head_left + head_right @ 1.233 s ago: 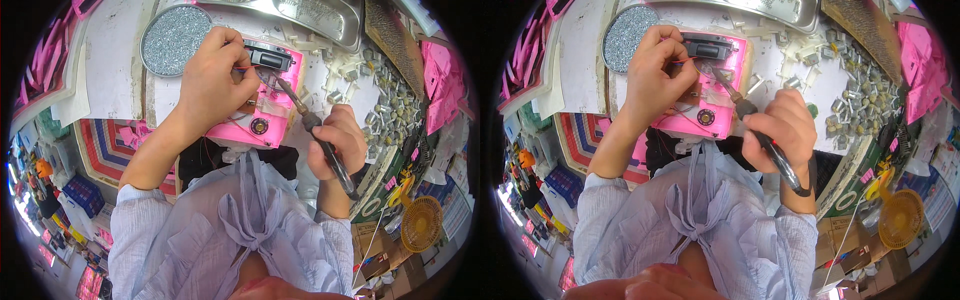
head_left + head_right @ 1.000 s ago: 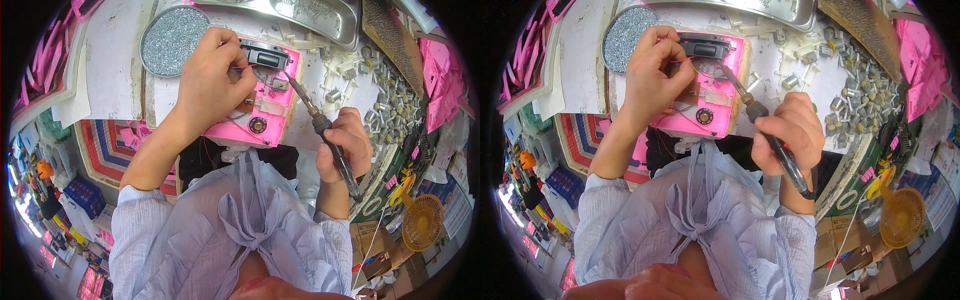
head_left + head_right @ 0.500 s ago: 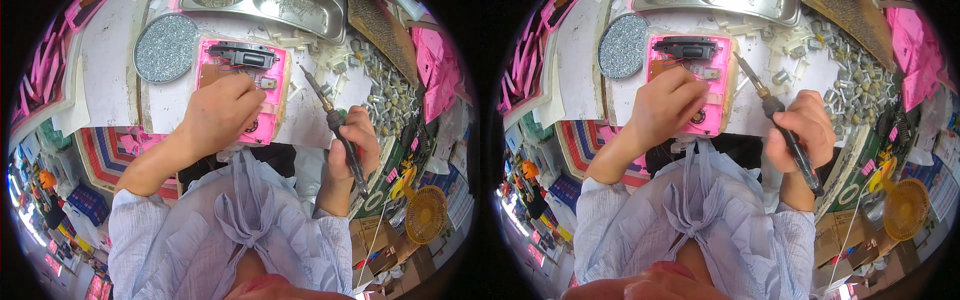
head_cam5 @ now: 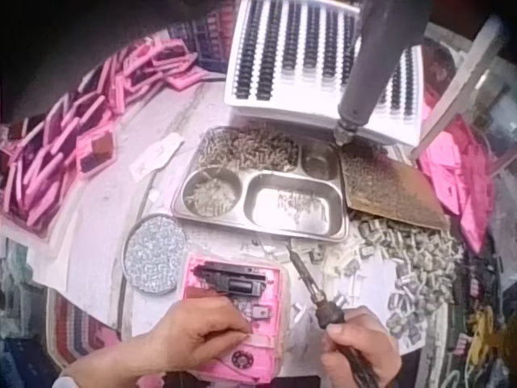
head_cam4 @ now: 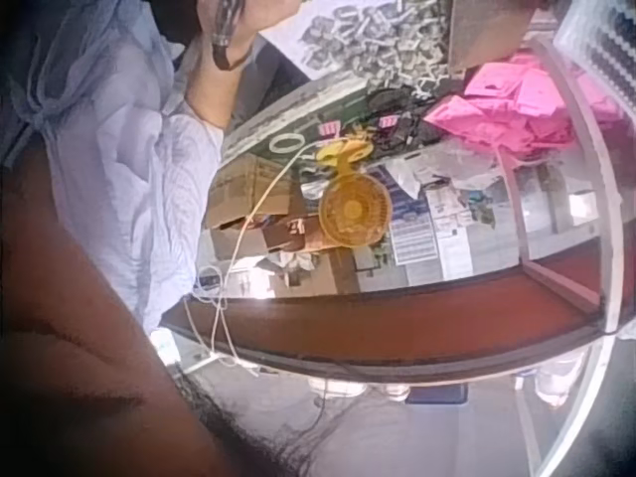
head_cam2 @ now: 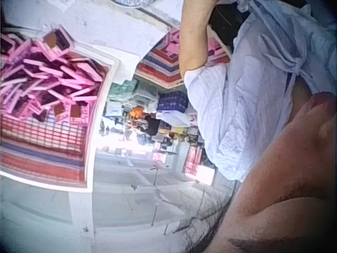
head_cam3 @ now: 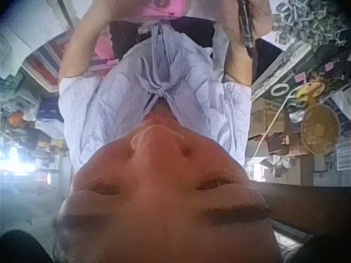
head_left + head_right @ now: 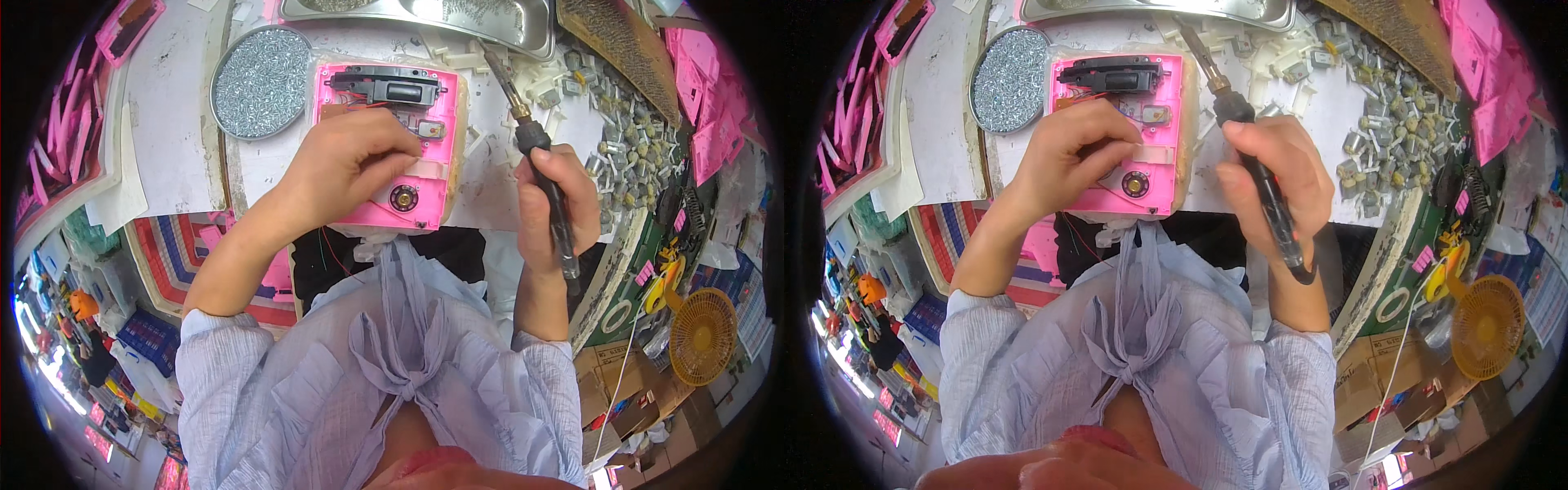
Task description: Assembling internal electronic and mechanical components into a pink plastic toy housing.
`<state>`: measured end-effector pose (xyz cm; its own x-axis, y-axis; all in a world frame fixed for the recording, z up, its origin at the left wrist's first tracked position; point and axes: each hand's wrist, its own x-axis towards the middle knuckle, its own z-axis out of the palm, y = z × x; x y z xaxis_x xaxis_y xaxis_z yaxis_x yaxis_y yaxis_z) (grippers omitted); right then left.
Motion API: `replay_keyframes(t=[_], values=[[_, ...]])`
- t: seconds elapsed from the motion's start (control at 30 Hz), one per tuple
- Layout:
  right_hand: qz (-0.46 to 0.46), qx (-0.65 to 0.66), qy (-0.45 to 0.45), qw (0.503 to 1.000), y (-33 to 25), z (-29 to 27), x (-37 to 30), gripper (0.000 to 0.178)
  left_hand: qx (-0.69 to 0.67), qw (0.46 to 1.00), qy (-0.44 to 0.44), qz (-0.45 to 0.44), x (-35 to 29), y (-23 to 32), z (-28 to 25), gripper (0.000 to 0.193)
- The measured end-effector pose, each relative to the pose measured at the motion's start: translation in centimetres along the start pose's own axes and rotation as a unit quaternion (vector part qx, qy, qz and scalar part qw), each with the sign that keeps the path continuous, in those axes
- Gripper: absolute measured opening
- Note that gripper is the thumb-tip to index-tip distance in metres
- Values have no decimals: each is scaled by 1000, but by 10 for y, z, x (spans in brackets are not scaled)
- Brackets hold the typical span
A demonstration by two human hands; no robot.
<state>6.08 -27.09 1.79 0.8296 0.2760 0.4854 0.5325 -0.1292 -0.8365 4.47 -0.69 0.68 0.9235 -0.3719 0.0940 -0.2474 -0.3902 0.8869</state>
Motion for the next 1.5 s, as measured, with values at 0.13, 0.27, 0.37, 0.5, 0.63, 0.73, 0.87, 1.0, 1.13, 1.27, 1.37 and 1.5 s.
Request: replay_keyframes(t=[0.13, 0.27, 0.37, 0.5, 0.63, 0.73, 0.87, 1.0, 1.13, 1.27, 1.37, 1.5], values=[[-37, 49, -2, 998, 2, -14, -10, 21, 57, 996, -47, 45, -2, 1, -3, 12], [-2, 111, -74, 991, -7, -23, -18, 14, 64, 994, -75, 40, -4, 3, -7, 14], [5, 108, -117, 987, -4, -19, -24, 13, 91, 991, -76, 65, -5, 1, -6, 17], [-9, 95, -144, 985, 0, -11, -24, 18, 122, 987, -71, 80, -7, 0, -4, 21], [-28, 88, -153, 984, 2, -5, -21, 22, 127, 986, -63, 90, -9, -1, -3, 23], [-30, 88, -153, 984, 2, -3, -20, 23, 125, 986, -63, 92, -8, -1, -3, 24], [-28, 81, -153, 984, 2, -1, -20, 22, 127, 985, -62, 96, -8, -2, -2, 24], [-21, 72, -169, 983, 0, -2, -17, 20, 128, 985, -52, 101, -9, 0, -2, 21], [-29, 51, -179, 982, -4, -2, -16, 19, 148, 982, -51, 106, -9, -1, -1, 15], [-35, 35, -188, 981, -8, -2, -13, 18, 138, 983, -48, 112, -10, -2, 1, 25], [-31, 33, -176, 983, -10, -5, -15, 18, 135, 983, -49, 114, -10, -2, 0, 25], [-18, 52, -156, 986, -9, -15, -18, 15, 140, 983, -54, 111, -10, -2, -1, 26]])
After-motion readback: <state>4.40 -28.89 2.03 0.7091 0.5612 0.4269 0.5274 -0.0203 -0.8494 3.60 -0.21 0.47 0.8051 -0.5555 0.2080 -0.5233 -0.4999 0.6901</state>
